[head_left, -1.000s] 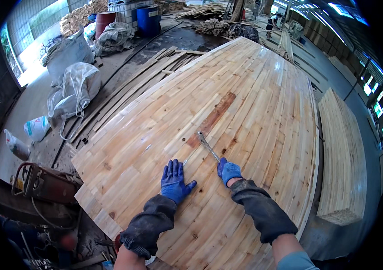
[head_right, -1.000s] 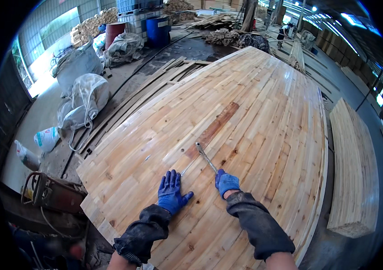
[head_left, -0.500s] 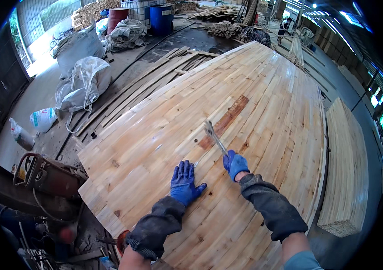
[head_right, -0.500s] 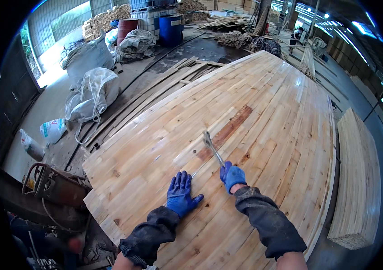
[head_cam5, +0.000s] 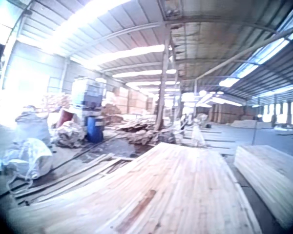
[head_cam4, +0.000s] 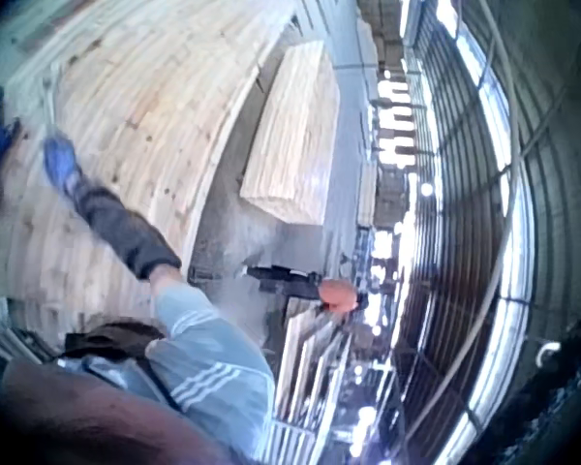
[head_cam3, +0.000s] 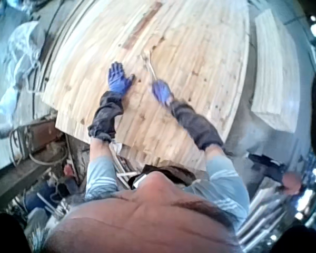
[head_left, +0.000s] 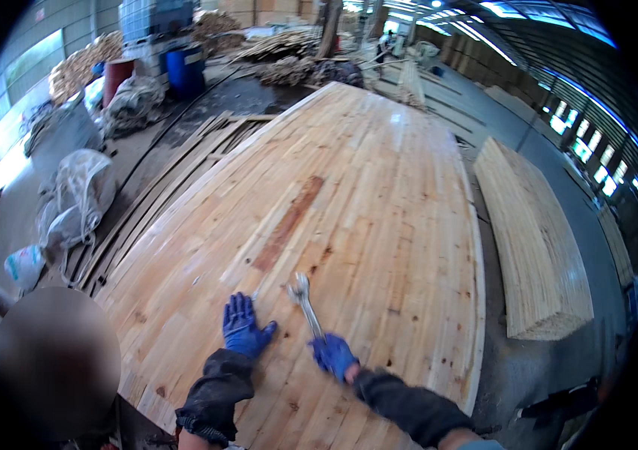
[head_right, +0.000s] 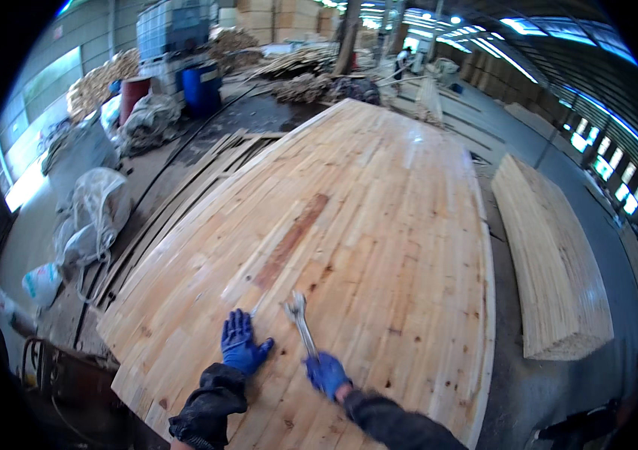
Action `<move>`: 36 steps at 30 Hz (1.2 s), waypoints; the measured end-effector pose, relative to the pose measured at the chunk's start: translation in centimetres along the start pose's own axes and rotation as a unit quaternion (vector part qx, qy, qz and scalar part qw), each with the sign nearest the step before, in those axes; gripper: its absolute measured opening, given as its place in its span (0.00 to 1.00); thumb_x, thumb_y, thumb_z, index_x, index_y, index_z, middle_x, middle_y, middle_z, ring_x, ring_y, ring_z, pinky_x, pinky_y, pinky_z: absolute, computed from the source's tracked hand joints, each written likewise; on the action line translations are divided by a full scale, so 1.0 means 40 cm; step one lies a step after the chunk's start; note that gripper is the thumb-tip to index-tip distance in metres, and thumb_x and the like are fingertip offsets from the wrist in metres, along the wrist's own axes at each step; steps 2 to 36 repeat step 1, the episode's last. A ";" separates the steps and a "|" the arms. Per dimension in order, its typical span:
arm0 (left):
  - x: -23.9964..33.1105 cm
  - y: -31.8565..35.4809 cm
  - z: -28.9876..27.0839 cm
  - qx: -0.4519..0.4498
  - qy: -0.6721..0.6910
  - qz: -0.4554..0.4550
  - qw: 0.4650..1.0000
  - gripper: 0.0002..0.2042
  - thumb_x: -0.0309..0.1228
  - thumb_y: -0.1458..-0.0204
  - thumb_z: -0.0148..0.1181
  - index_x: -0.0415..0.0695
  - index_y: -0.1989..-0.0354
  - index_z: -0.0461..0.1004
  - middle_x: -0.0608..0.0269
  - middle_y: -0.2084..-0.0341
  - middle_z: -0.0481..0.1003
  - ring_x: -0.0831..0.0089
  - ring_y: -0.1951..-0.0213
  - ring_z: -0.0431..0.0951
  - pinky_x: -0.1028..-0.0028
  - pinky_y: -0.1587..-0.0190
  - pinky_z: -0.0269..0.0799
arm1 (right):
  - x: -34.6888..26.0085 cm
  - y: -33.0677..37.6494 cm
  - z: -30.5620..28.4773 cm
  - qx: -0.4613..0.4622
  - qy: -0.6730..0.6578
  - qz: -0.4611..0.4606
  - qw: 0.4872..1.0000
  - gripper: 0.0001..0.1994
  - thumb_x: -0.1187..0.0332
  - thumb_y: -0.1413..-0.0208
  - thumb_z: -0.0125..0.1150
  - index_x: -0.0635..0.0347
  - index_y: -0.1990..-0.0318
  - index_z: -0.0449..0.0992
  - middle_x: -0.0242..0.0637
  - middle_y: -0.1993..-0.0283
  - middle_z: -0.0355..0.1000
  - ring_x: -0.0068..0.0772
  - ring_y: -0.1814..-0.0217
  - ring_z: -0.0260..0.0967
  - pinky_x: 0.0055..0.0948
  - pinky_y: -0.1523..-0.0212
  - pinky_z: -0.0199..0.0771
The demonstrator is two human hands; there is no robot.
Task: The person applies glue to the edge of a large wooden panel using a brush and tightens heavy metal clamps with a wrench to hold the boards together.
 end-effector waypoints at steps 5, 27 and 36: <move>0.014 -0.010 0.007 -0.009 -0.006 0.006 1.000 0.46 0.59 0.53 0.54 0.34 0.33 0.52 0.39 0.32 0.48 0.49 0.29 0.43 0.56 0.29 0.33 | -0.026 0.028 -0.036 0.016 -0.008 -0.017 1.000 0.02 0.71 0.42 0.56 0.54 0.64 0.75 0.26 0.82 0.65 0.19 0.85 0.60 0.21 0.86 0.58; 0.014 -0.010 0.007 -0.009 -0.006 0.006 1.000 0.46 0.59 0.53 0.54 0.34 0.33 0.52 0.39 0.32 0.48 0.49 0.29 0.43 0.56 0.29 0.33 | -0.026 0.028 -0.036 0.016 -0.008 -0.017 1.000 0.02 0.71 0.42 0.56 0.54 0.64 0.75 0.26 0.82 0.65 0.19 0.85 0.60 0.21 0.86 0.58; 0.014 -0.010 0.007 -0.009 -0.006 0.006 1.000 0.46 0.59 0.53 0.54 0.34 0.33 0.52 0.39 0.32 0.48 0.49 0.29 0.43 0.56 0.29 0.33 | -0.026 0.028 -0.036 0.016 -0.008 -0.017 1.000 0.02 0.71 0.42 0.56 0.54 0.64 0.75 0.26 0.82 0.65 0.19 0.85 0.60 0.21 0.86 0.58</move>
Point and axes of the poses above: each hand's wrist, its own y-axis away from the middle knuckle, its own z-axis out of the palm, x = y × z, the point moved 3 cm from there along -y, towards the middle knuckle
